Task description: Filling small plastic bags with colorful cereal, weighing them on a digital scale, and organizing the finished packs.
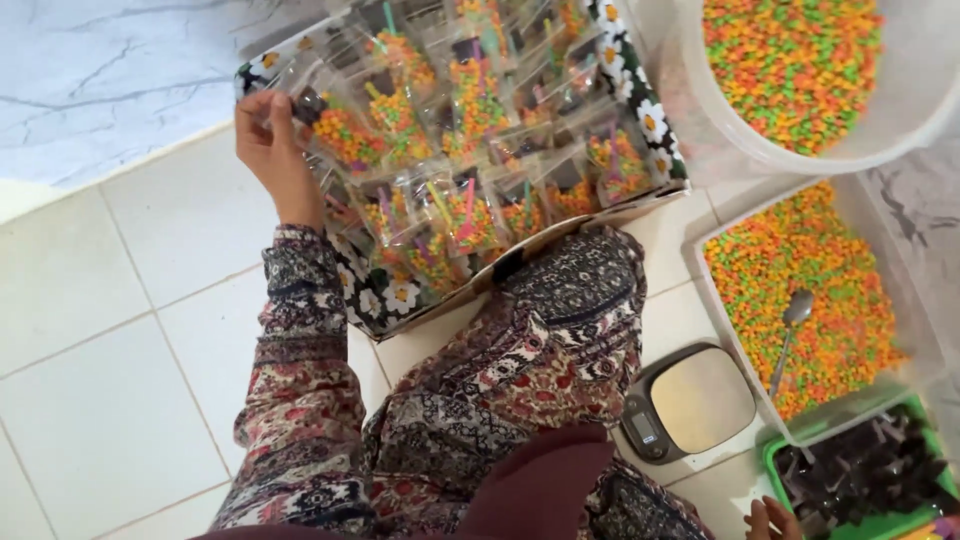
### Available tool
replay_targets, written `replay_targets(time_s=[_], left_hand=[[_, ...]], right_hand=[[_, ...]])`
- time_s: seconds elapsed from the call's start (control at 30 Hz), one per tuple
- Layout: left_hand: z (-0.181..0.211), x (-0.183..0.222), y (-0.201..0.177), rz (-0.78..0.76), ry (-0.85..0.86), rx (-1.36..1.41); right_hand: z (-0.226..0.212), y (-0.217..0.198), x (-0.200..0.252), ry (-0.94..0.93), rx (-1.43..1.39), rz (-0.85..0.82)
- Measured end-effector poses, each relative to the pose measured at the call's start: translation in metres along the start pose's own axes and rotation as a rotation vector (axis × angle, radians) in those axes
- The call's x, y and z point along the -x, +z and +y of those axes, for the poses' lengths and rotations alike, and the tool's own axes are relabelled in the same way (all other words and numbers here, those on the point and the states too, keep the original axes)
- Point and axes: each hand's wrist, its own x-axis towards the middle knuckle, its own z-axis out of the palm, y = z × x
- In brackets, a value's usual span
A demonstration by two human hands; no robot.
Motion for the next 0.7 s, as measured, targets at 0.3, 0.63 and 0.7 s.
replay_targets(time_s=[0.3, 0.63, 0.7], left_hand=[[-0.074, -0.043, -0.037, 0.031, 0.175, -0.229], [-0.065, 0.010, 0.005, 0.042, 0.338, -0.564], [-0.043, 0.034, 0.030, -0.042, 0.411, -0.451]], right_hand=[[-0.006, 0.010, -0.019, 0.102, 0.056, -0.086], [-0.022, -0.007, -0.005, 0.266, 0.095, -0.088], [-0.060, -0.001, 0.016, 0.171, 0.219, 0.058]])
